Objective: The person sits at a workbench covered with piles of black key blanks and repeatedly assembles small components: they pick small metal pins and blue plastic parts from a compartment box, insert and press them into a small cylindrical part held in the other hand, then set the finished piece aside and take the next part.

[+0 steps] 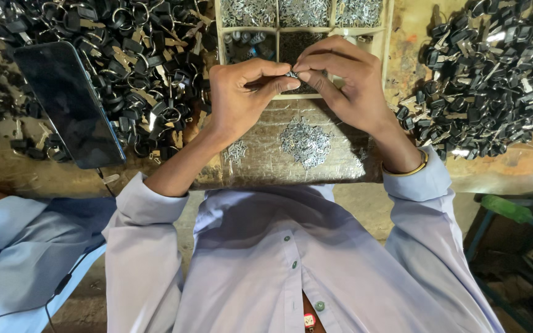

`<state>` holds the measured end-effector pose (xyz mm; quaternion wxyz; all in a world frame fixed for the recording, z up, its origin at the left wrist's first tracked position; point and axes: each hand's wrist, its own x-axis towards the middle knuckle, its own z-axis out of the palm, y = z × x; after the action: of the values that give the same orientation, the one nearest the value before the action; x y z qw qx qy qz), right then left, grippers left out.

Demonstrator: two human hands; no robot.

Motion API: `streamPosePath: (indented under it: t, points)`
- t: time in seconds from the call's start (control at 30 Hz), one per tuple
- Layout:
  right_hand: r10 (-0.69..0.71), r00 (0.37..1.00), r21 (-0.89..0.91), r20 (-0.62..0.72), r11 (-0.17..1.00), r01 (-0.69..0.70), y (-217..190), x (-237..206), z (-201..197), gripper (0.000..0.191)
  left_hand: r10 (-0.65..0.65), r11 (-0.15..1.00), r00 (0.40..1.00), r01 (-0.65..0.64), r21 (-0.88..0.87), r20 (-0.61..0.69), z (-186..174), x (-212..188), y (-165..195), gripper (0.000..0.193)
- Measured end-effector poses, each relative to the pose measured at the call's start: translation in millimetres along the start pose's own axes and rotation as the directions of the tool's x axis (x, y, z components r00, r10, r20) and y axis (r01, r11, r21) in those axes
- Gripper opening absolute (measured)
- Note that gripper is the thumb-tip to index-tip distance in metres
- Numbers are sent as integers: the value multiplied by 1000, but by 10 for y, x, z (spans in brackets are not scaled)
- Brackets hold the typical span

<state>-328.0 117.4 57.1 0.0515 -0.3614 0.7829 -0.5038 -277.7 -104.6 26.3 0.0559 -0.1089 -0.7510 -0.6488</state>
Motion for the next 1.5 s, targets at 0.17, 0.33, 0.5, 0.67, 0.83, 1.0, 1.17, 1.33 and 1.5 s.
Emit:
streamPosePath:
  t: [0.17,0.33,0.5,0.67,0.83,1.0,1.17,1.33,1.5]
  points:
    - [-79,997,-70,-2,994,79,54,-19,-4,16,4,999,1000,-4,-42,6,-5,-19,-14,16]
    - [-16,996,118,-83,993,25,96,21,-63,14,21,998,1000,-20,-61,6,10,1,-27,15]
    - [76,992,82,-102,994,-68,15,36,-119,12,25,997,1000,-26,-79,-9,-3,-6,-7,17]
    - [-78,996,-617,-43,787,35,44,67,-47,17,-7,995,1000,6,-95,-9,11,4,-16,19]
    - [9,1000,-552,-14,834,-15,198,-29,-27,11,-15,996,1000,13,-87,-21,6,-13,-33,19]
    - [-52,996,-545,-71,839,5,318,-87,-99,11,14,999,999,-16,-46,-33,15,3,-51,18]
    - [92,982,-69,-165,992,-105,324,-54,-56,10,3,998,1000,-3,-69,-10,3,19,-47,17]
    - [133,991,404,-12,907,-117,285,-23,46,9,9,999,1000,-9,-50,-8,-10,24,-17,17]
    - [134,991,353,23,926,-134,188,14,72,11,-15,998,1000,14,-65,-11,3,25,6,13]
